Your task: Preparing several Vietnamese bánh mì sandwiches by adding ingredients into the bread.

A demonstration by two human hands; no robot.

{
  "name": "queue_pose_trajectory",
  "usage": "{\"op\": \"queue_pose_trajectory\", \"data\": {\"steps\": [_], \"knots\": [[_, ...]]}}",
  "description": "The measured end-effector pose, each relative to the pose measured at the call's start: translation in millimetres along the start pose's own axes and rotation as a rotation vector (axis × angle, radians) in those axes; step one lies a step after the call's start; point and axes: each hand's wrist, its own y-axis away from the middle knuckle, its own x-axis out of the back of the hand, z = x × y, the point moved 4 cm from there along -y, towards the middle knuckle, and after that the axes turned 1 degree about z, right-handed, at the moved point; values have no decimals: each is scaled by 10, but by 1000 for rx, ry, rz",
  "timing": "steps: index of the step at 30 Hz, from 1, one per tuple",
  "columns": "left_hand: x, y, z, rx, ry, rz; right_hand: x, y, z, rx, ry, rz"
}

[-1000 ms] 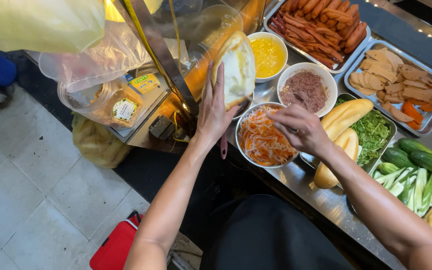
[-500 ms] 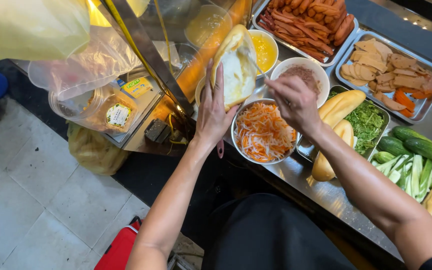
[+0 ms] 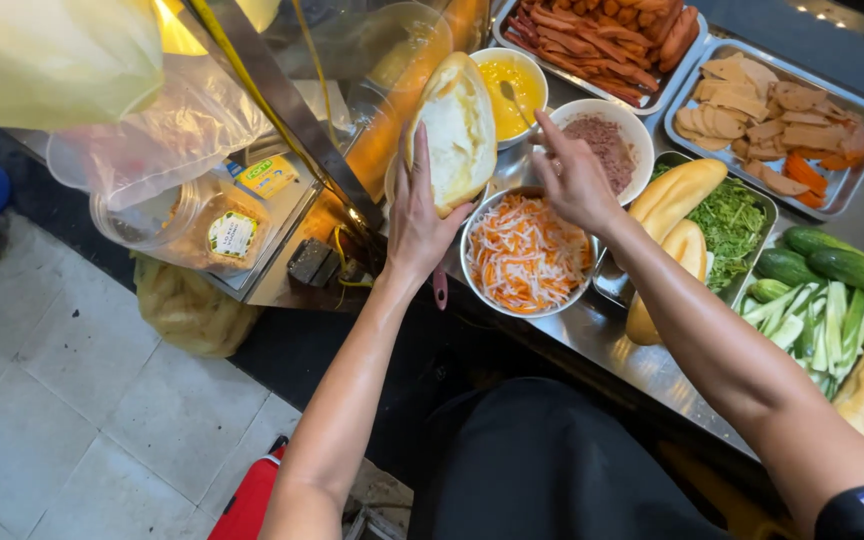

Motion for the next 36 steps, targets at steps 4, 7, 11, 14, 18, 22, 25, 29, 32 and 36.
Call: {"op": "queue_pose_trajectory", "data": {"steps": [4, 7, 11, 14, 18, 22, 25, 29, 32, 36], "knots": [[-21, 8, -15, -28, 48, -26, 199, 146, -80, -168, 21, -235], [-67, 57, -81, -26, 118, -60, 549, 364, -72, -400, 372, -264], [-166, 9, -37, -16, 207, -94, 682, 640, 207, -634, 576, -540], [-217, -38, 23, -53, 224, -97, 600, 744, 487, -579, 249, -165], [-244, -77, 104, -73, 225, -105, 637, 554, 187, -548, 282, -128], [-224, -43, 89, -63, 220, -105, 620, 661, 299, -573, 587, -415], [-207, -39, 90, -54, 223, -94, 583, 678, 454, -491, 413, -201], [-233, -28, 112, -31, 234, -91, 558, 593, 465, -278, 120, 90], [-241, -45, 106, -25, 237, -101, 572, 486, 262, -245, 185, 104], [-276, -33, 88, -30, 242, -115, 515, 487, 166, -81, 184, 128]]}}
